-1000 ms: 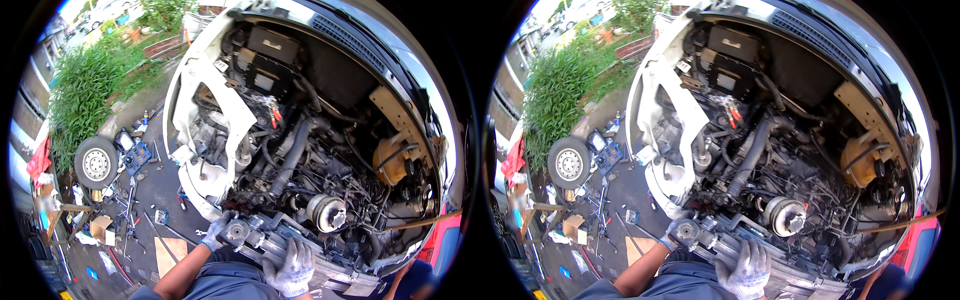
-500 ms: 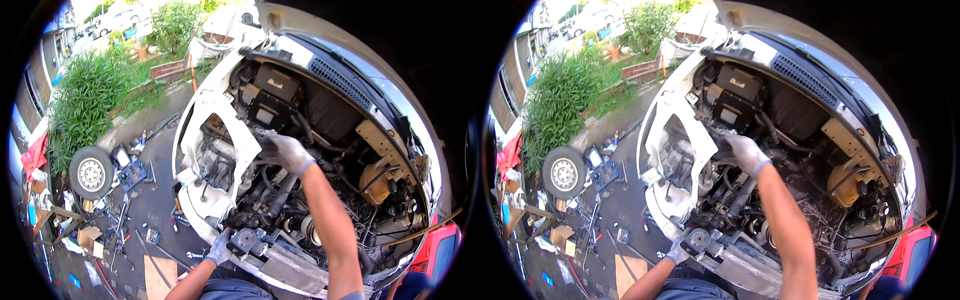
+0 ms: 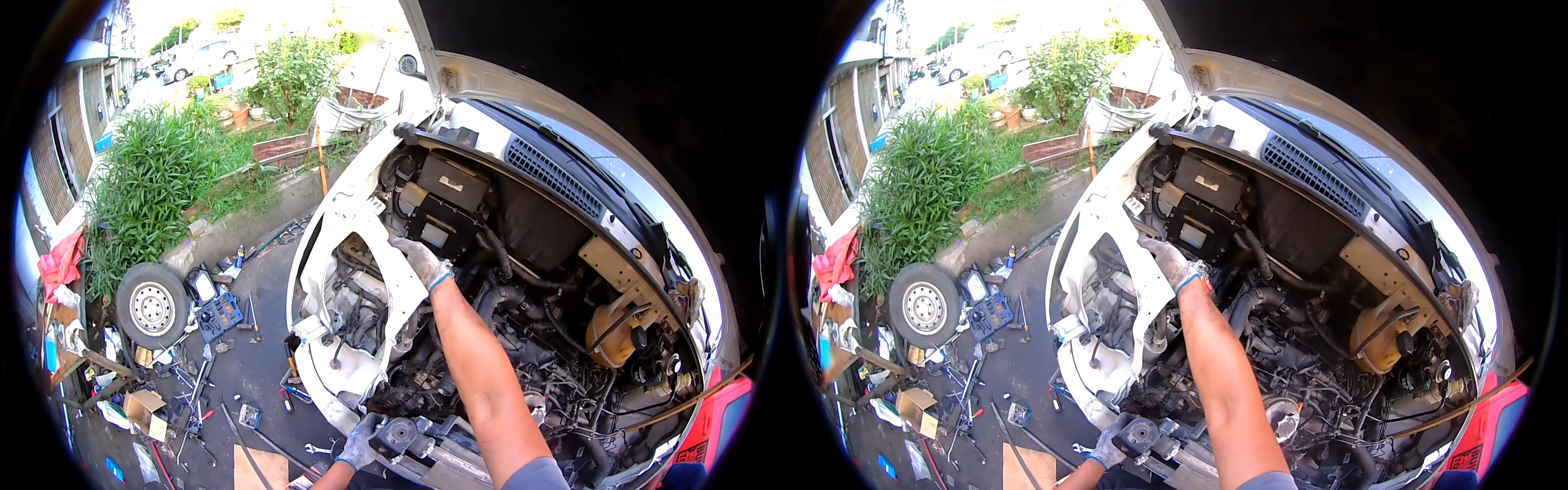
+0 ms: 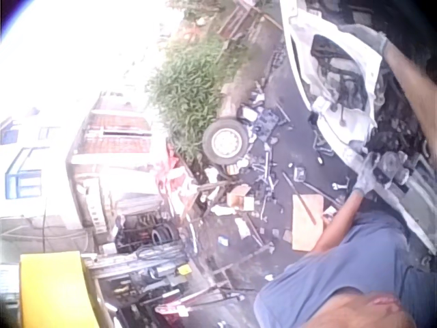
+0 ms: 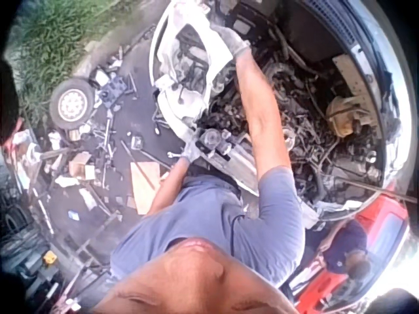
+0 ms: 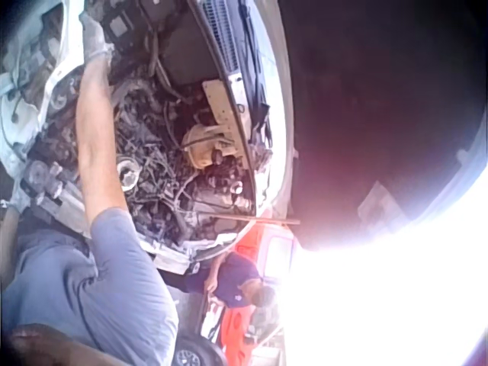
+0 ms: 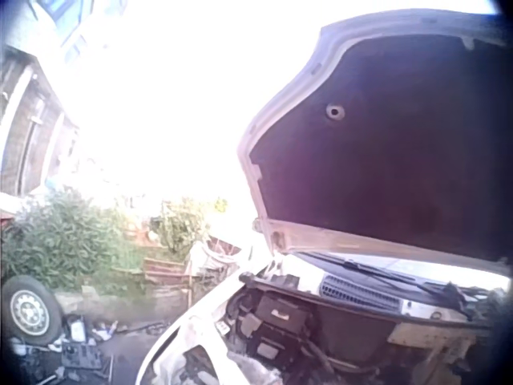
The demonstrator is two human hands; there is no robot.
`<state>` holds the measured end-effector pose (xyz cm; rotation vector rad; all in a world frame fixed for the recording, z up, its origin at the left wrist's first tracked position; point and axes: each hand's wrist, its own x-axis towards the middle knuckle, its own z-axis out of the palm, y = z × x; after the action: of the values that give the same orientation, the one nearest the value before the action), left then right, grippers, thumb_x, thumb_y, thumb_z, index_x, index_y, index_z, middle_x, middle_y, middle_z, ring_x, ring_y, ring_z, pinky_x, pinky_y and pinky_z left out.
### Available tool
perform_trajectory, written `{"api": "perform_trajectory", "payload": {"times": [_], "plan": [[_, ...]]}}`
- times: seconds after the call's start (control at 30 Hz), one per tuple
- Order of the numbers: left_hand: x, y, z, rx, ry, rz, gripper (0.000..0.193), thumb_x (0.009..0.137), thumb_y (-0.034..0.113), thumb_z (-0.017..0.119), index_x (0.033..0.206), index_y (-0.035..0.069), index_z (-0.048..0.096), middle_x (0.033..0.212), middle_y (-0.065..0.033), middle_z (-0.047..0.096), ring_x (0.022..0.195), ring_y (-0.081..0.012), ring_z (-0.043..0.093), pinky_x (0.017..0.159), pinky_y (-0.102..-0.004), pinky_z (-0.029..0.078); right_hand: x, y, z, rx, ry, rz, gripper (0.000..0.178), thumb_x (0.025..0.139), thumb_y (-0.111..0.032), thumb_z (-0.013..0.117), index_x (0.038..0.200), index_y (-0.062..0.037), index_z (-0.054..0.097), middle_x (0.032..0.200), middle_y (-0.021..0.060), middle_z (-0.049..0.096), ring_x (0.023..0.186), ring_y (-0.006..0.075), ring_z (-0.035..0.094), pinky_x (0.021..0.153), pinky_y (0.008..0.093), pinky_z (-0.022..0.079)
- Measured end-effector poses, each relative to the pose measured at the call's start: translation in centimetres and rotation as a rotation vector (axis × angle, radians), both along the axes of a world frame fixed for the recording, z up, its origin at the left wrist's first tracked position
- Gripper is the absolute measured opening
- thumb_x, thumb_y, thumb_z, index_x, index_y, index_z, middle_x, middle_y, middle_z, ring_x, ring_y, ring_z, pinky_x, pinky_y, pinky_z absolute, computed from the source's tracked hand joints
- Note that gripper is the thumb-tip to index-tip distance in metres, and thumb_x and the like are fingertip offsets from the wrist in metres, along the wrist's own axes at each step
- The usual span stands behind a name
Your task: The person works on a car engine with the hood open, handling hoses and engine components with gloved hands. A second person stands nearby holding a phone. The primary actions involve reaching into the engine bay, adjusting parts, and manipulating hoses.
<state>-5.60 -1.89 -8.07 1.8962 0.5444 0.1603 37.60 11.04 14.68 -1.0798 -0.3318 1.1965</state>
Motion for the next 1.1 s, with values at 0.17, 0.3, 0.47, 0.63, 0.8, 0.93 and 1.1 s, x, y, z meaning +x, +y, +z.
{"api": "perform_trajectory", "payload": {"times": [0.17, 0.3, 0.47, 0.63, 0.8, 0.93, 1.1], "plan": [[2.4, -1.5, -0.8, -0.142, -0.057, -0.045, 0.069, 0.088, 0.042, 0.093, 0.139, 0.005, 0.066, 0.126, -0.0259, 0.08, 0.124, -0.0455, 0.077, 0.104, -0.0495, 0.059, 7.2, -2.5, -3.8, -0.34, -0.341, -0.279, 0.037, 0.119, -0.036, 0.062, 0.107, -0.0073, 0.081, 0.09, 0.0059, 0.079, 0.073, 0.0201, 0.07, 0.07, 0.0401, 0.058], [2.5, -1.4, 0.1, -0.086, -0.08, -0.037, 0.067, 0.09, 0.043, 0.091, 0.14, 0.006, 0.066, 0.125, -0.027, 0.08, 0.124, -0.0462, 0.077, 0.105, -0.0485, 0.06, 2.7, -4.7, 3.7, -0.253, -0.744, -0.337, 0.031, 0.116, -0.032, 0.064, 0.102, -0.0065, 0.077, 0.081, 0.0024, 0.072, 0.066, 0.0159, 0.064, 0.063, 0.0388, 0.053], [2.2, -1.6, 0.7, -0.118, -0.021, 0.004, 0.055, 0.102, 0.047, 0.075, 0.137, 0.005, 0.066, 0.129, -0.0273, 0.074, 0.123, -0.0461, 0.072, 0.107, -0.0503, 0.057, -6.9, -12.5, 12.8, -0.174, -1.14, -0.276, 0.012, 0.107, -0.012, 0.067, 0.114, -0.0028, 0.072, 0.094, 0.0095, 0.07, 0.089, 0.0175, 0.065, 0.08, 0.0406, 0.056], [2.9, -1.4, 2.4, -0.316, -0.084, 0.001, 0.06, 0.096, 0.042, 0.081, 0.138, 0.004, 0.067, 0.125, -0.0198, 0.074, 0.119, -0.0338, 0.07, 0.107, -0.0452, 0.055, -14.9, -20.3, 14.0, 0.26, -1.849, 0.397, 0.028, 0.081, -0.006, 0.082, 0.106, -0.0124, 0.071, 0.099, 0.0068, 0.069, 0.097, 0.0306, 0.073, 0.089, 0.0483, 0.059], [2.4, -1.5, 0.8, -0.84, -0.192, 0.036, 0.059, 0.091, 0.02, 0.086, 0.144, 0.004, 0.065, 0.125, -0.0042, 0.067, 0.116, -0.0148, 0.061, 0.104, -0.0327, 0.053, -17.2, -20.7, 10.0, 0.176, -2.295, 0.625, 0.032, 0.084, -0.024, 0.077, 0.115, -0.0167, 0.071, 0.107, 0.0048, 0.069, 0.104, 0.0253, 0.072, 0.097, 0.0473, 0.06], [1.7, -1.0, 0.8, -0.956, -0.303, 0.038, 0.065, 0.091, 0.014, 0.087, 0.15, 0.003, 0.063, 0.132, -0.004, 0.064, 0.118, -0.0135, 0.062, 0.104, -0.0313, 0.053, -16.7, -18.9, 6.7, 0.23, -2.468, 0.741, 0.036, 0.093, -0.023, 0.07, 0.128, -0.0175, 0.069, 0.107, 0.0054, 0.067, 0.099, 0.0228, 0.07, 0.097, 0.0443, 0.061], [1.2, -1.4, 1.1, -1.112, -0.287, 0.1, 0.066, 0.088, 0.007, 0.082, 0.151, 0.001, 0.062, 0.134, -0.006, 0.068, 0.118, -0.0215, 0.069, 0.104, -0.0369, 0.057, -15.6, -18.6, -0.6, 0.196, -2.582, 1.145, 0.032, 0.1, -0.028, 0.065, 0.13, -0.0183, 0.071, 0.114, 0.0035, 0.07, 0.107, 0.0212, 0.07, 0.102, 0.0435, 0.054]]}}
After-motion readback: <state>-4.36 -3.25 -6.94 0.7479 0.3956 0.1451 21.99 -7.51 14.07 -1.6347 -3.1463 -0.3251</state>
